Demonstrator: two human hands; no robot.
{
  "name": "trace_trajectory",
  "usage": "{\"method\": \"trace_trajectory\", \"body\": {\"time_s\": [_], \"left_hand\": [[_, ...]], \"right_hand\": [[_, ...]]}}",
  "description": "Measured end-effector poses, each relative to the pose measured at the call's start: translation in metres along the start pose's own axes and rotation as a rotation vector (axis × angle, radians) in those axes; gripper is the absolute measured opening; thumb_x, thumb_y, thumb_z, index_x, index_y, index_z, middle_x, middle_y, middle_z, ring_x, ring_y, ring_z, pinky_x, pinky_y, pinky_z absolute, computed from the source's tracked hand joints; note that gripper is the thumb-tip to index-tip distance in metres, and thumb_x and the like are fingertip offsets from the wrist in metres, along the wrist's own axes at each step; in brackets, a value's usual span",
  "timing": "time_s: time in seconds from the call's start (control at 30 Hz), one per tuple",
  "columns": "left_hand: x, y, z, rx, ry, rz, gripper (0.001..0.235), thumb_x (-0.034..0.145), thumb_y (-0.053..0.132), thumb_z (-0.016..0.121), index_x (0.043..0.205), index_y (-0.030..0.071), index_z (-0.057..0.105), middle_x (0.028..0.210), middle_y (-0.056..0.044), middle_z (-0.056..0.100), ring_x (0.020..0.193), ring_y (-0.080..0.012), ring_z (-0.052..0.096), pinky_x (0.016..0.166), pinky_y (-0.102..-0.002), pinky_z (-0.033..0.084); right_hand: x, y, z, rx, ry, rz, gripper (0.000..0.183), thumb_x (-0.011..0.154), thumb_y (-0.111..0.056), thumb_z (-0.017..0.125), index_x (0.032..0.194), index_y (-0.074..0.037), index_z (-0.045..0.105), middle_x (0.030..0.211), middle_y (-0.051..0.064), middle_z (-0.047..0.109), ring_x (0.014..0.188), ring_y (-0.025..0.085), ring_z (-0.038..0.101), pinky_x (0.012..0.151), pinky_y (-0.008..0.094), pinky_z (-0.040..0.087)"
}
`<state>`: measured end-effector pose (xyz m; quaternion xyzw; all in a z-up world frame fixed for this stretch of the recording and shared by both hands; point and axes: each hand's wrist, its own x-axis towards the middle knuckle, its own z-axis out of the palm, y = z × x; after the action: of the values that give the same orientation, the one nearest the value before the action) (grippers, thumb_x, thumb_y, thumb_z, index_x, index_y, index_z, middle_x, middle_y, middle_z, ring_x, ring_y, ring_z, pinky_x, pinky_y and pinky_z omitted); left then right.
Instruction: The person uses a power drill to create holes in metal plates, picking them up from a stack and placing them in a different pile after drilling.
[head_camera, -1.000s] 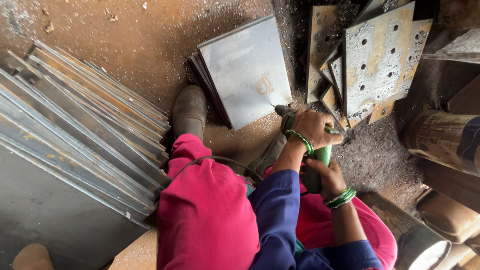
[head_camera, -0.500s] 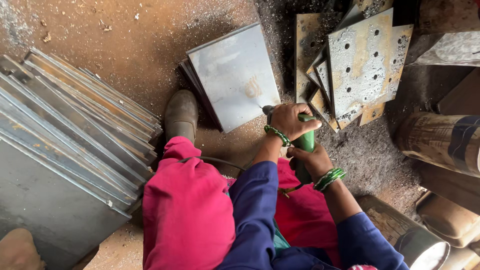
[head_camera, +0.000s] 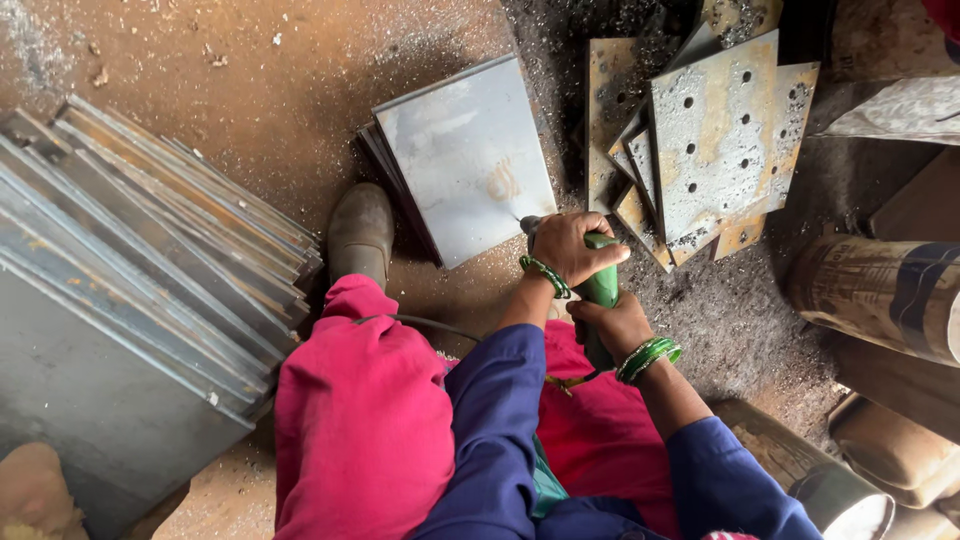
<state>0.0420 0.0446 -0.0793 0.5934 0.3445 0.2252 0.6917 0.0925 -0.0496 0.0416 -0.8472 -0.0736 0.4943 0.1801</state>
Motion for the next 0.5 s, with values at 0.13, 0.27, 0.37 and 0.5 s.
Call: {"method": "trace_trajectory", "body": {"time_s": [0.13,0.27,0.37,0.5], "left_hand": [[-0.001,0.002,-0.001,0.014,0.036,0.029,0.047,0.067,0.062,0.076,0.081,0.017,0.077,0.081,-0.007,0.077,0.076,-0.0247,0.075,0.079,-0.042,0.057],[-0.004,0.004,-0.003,-0.021,0.017,-0.006,0.048,0.066,0.061,0.076,0.081,0.016,0.076,0.079,-0.007,0.077,0.075,-0.0246,0.075,0.079,-0.04,0.058],[-0.002,0.006,-0.006,-0.014,0.038,0.012,0.048,0.066,0.061,0.076,0.082,0.015,0.077,0.079,-0.009,0.076,0.075,-0.0259,0.075,0.077,-0.041,0.058],[0.002,0.007,-0.007,-0.012,0.03,0.02,0.048,0.067,0.061,0.076,0.082,0.015,0.076,0.079,-0.009,0.076,0.075,-0.026,0.075,0.077,-0.041,0.058]], "right_hand": [[0.0,0.001,-0.002,-0.043,-0.009,0.031,0.022,0.082,-0.015,0.076,0.085,0.004,0.064,0.064,0.012,0.065,0.049,0.021,0.063,0.047,0.035,0.052],[-0.002,0.001,-0.002,-0.098,0.012,0.051,0.024,0.083,-0.016,0.076,0.083,0.005,0.066,0.064,0.012,0.067,0.05,0.021,0.064,0.048,0.034,0.053],[-0.001,-0.005,0.0,-0.089,0.008,0.035,0.021,0.081,-0.016,0.075,0.084,0.002,0.065,0.063,0.011,0.066,0.049,0.021,0.063,0.047,0.034,0.052],[-0.001,-0.01,-0.001,-0.097,-0.005,0.051,0.021,0.081,-0.016,0.076,0.084,0.002,0.064,0.064,0.011,0.066,0.05,0.021,0.064,0.047,0.034,0.052]]}}
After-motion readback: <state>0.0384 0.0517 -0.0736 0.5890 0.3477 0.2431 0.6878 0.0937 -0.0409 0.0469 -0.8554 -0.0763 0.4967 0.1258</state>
